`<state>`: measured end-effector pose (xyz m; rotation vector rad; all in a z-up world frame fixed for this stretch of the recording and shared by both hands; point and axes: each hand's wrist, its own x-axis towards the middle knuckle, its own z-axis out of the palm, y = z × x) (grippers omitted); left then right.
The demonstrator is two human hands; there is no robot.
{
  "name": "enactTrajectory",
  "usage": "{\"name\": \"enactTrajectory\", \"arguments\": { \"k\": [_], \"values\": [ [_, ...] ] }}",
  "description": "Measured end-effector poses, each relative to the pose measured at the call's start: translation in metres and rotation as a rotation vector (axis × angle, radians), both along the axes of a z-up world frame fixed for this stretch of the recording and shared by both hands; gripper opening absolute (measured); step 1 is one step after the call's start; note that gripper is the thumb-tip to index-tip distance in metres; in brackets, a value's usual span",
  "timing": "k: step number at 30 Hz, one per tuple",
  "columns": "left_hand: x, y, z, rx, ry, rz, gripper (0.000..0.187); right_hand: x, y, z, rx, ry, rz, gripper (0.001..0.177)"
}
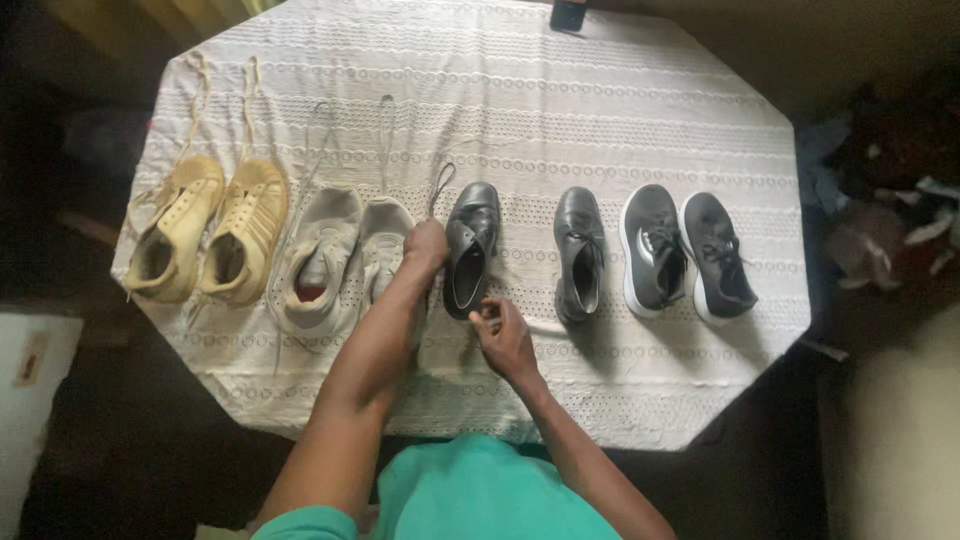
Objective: The person removes laces from a pair of black shoes and then re-laces them by threading the laces through the eyelets and tying knots. The shoes remain on the table throughout the process.
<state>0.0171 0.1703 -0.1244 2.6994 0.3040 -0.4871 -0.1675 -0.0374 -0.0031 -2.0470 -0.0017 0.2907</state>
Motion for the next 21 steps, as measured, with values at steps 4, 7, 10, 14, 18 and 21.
{"name": "enactTrajectory", "arguments": {
  "k": [4, 7, 10, 14, 18, 21],
  "values": [
    [0.018, -0.006, -0.038, 0.076, 0.021, -0.019, 0.062, 0.027, 0.018, -0.041, -0.176, -0.102, -0.157, 0.066],
    [0.025, -0.009, -0.050, 0.056, -0.088, 0.026, 0.038, 0.046, 0.025, -0.060, -0.144, -0.075, -0.182, 0.063],
    [0.024, -0.002, -0.048, 0.037, -0.129, 0.007, 0.039, 0.060, 0.031, -0.066, -0.172, -0.034, -0.141, 0.046],
    [0.008, 0.010, -0.025, -0.163, -0.047, 0.167, 0.027, 0.064, 0.033, -0.065, -0.303, 0.163, -0.139, 0.027],
    [-0.001, 0.009, 0.004, -0.249, -0.046, 0.228, 0.029, 0.055, 0.016, -0.074, -0.385, -0.033, -0.163, 0.026],
    [-0.020, 0.006, 0.027, -0.406, -0.199, 0.310, 0.024, 0.056, -0.004, -0.088, -0.432, -0.071, -0.158, 0.028]
  ]
}}
